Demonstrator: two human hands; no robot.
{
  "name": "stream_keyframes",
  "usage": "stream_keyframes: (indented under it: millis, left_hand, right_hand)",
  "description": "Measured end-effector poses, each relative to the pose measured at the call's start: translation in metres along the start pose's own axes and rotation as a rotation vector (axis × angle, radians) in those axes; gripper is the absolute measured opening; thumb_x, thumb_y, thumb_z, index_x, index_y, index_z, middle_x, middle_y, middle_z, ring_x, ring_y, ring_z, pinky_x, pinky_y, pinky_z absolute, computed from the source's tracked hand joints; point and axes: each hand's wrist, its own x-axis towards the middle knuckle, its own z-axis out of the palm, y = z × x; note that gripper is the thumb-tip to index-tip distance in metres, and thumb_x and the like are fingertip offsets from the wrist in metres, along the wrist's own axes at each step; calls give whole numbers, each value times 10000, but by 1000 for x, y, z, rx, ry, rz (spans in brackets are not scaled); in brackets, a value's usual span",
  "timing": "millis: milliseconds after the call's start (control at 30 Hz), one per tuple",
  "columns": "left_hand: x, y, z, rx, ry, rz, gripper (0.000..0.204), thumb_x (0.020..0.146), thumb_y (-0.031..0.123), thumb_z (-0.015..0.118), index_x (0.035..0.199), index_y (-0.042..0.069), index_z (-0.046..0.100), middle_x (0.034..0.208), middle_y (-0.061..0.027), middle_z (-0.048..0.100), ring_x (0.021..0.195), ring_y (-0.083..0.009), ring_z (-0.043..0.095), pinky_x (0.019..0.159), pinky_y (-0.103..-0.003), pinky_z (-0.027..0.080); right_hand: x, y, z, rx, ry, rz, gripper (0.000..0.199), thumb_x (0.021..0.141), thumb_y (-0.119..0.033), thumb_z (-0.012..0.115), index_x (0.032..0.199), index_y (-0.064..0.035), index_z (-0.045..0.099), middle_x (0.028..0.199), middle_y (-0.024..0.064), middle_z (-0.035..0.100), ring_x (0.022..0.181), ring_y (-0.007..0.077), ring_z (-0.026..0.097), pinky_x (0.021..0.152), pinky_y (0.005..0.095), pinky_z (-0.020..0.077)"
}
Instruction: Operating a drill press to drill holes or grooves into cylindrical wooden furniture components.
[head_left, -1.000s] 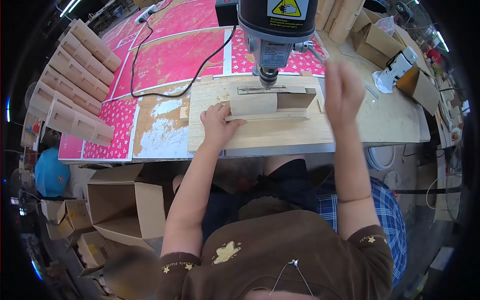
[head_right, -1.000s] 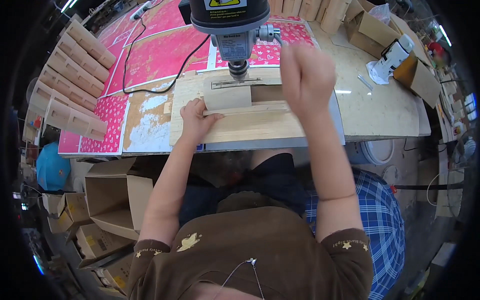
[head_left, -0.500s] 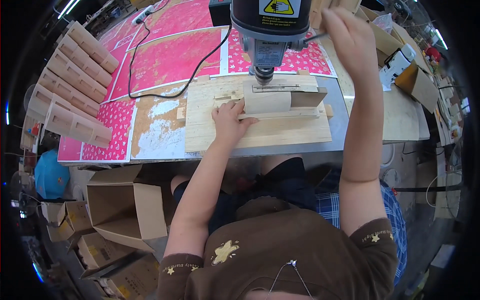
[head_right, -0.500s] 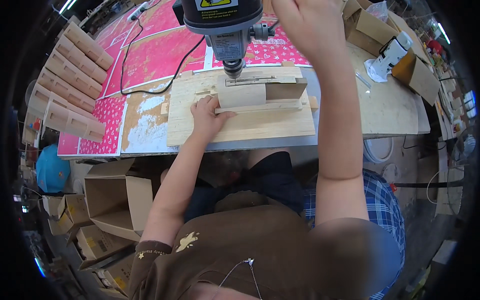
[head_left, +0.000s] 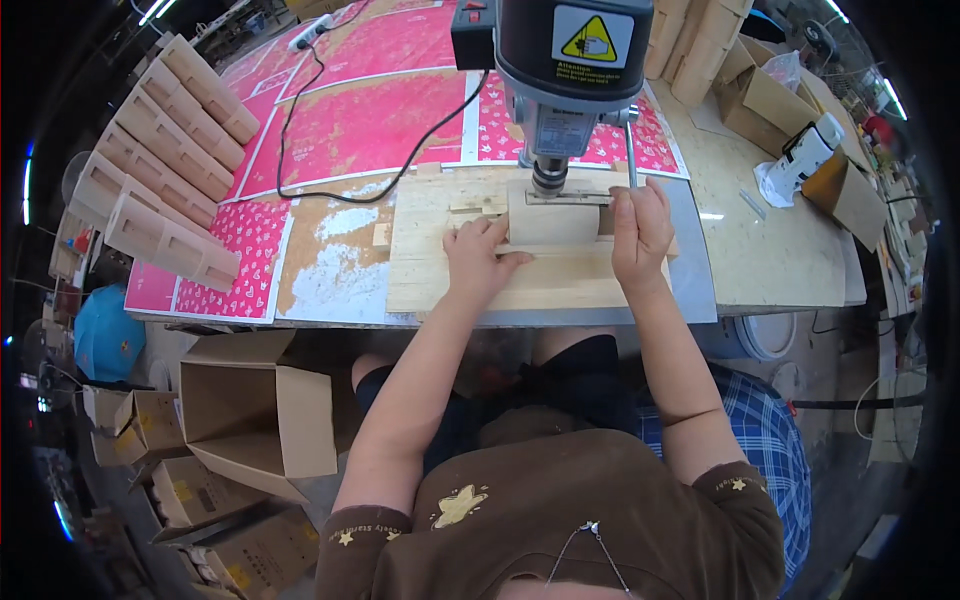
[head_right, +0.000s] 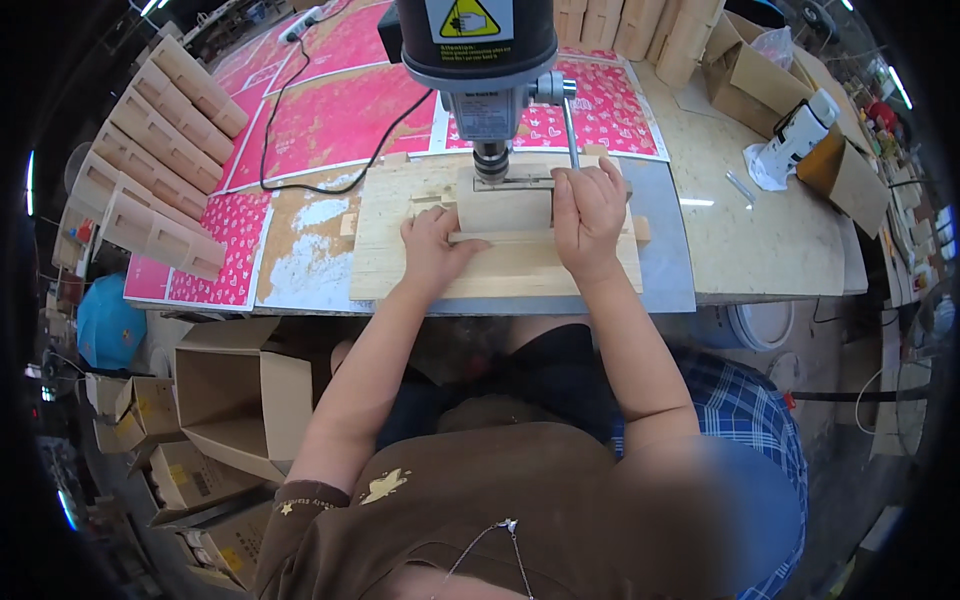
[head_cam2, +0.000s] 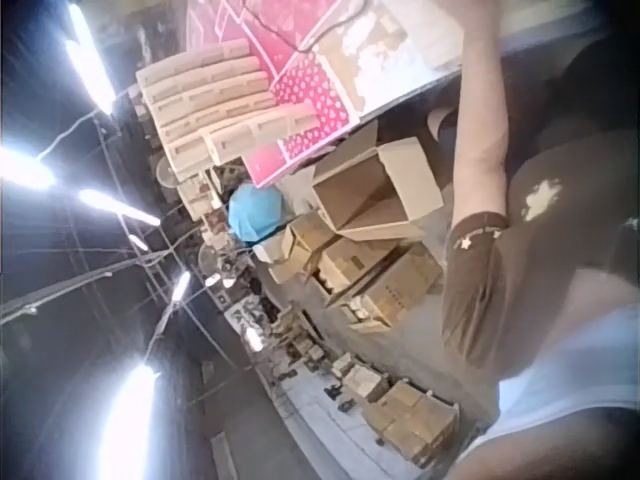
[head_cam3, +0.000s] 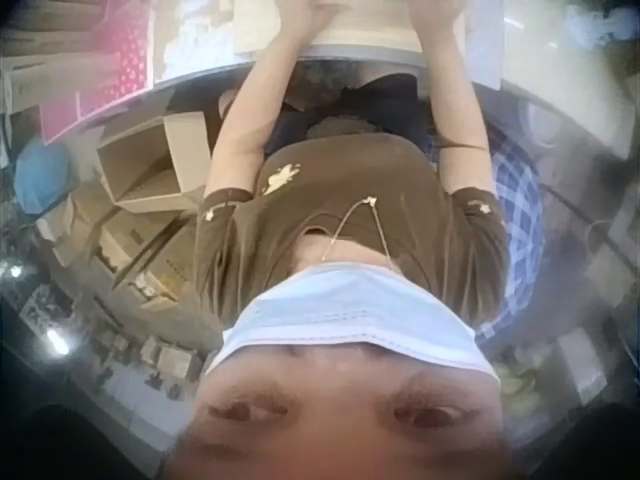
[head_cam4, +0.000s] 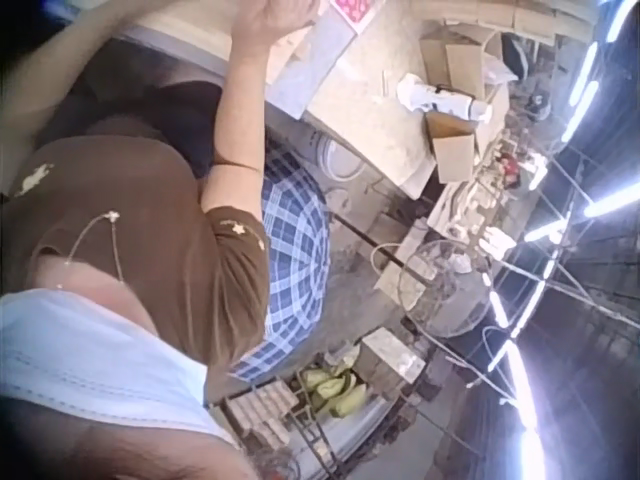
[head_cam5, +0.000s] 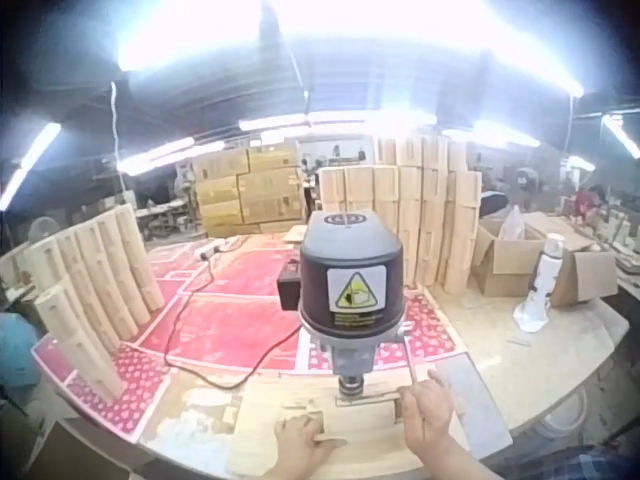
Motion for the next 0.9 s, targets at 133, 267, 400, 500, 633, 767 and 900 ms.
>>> stream_keyframes:
  millis: [133, 267, 400, 500, 633, 767, 900]
  left_hand:
    - [-3, -4, -1, 8, 29, 12, 441, 582, 314, 757, 973, 151, 635, 732, -10, 520, 790, -195, 495, 785, -369, 262]
    - [-7, -4, -7, 34, -10, -2, 594, 579, 337, 751, 1120, 160, 579, 771, -14, 523, 809, -211, 501, 779, -391, 275]
    - [-1, 5, -7, -4, -31, 17, 563, 585, 336, 750, 1093, 148, 598, 791, -16, 553, 810, -215, 508, 797, -393, 276]
    - [-2, 0, -4, -6, -57, -19, 544, 577, 326, 755, 1069, 139, 615, 801, -18, 570, 826, -213, 514, 804, -392, 275]
    - [-4, -1, -6, -18, -7, -40, 518, 566, 316, 760, 1030, 127, 631, 790, -16, 573, 828, -198, 522, 808, -384, 272]
    - [6, 5, -2, -165, -5, -96, 438, 557, 303, 762, 932, 105, 654, 778, -10, 570, 804, -179, 527, 814, -368, 261]
    - [0, -1, -28, -141, -74, -20, 298, 595, 212, 762, 845, 85, 659, 804, -54, 576, 786, -191, 551, 862, -364, 326]
  right_hand:
    - [24, -16, -15, 26, 47, -34, 112, 803, -60, 548, 701, -18, 563, 588, 69, 505, 533, 216, 496, 627, 327, 430]
    - [119, -41, -24, 59, 48, 217, 228, 825, -155, 559, 665, -5, 497, 578, 118, 487, 538, 250, 514, 546, 331, 408]
    - [183, 22, -4, -64, -35, 197, 302, 874, -276, 489, 768, 2, 541, 648, 135, 525, 636, 205, 533, 619, 316, 413]
    - [183, 30, -1, -32, -182, 227, 310, 884, -273, 469, 955, 13, 563, 764, 117, 567, 702, 182, 540, 669, 294, 423]
    - [125, 13, -18, 176, -173, 474, 424, 855, -372, 507, 1152, -71, 538, 885, 144, 627, 817, 282, 595, 761, 340, 436]
    - [17, 64, -26, -111, -815, 211, 375, 792, -316, 621, 1068, -65, 582, 838, 120, 618, 886, 271, 576, 831, 381, 408]
    - [-3, 35, -31, -331, -695, 201, 306, 744, -301, 659, 946, -80, 596, 802, 75, 600, 859, 259, 564, 891, 410, 360]
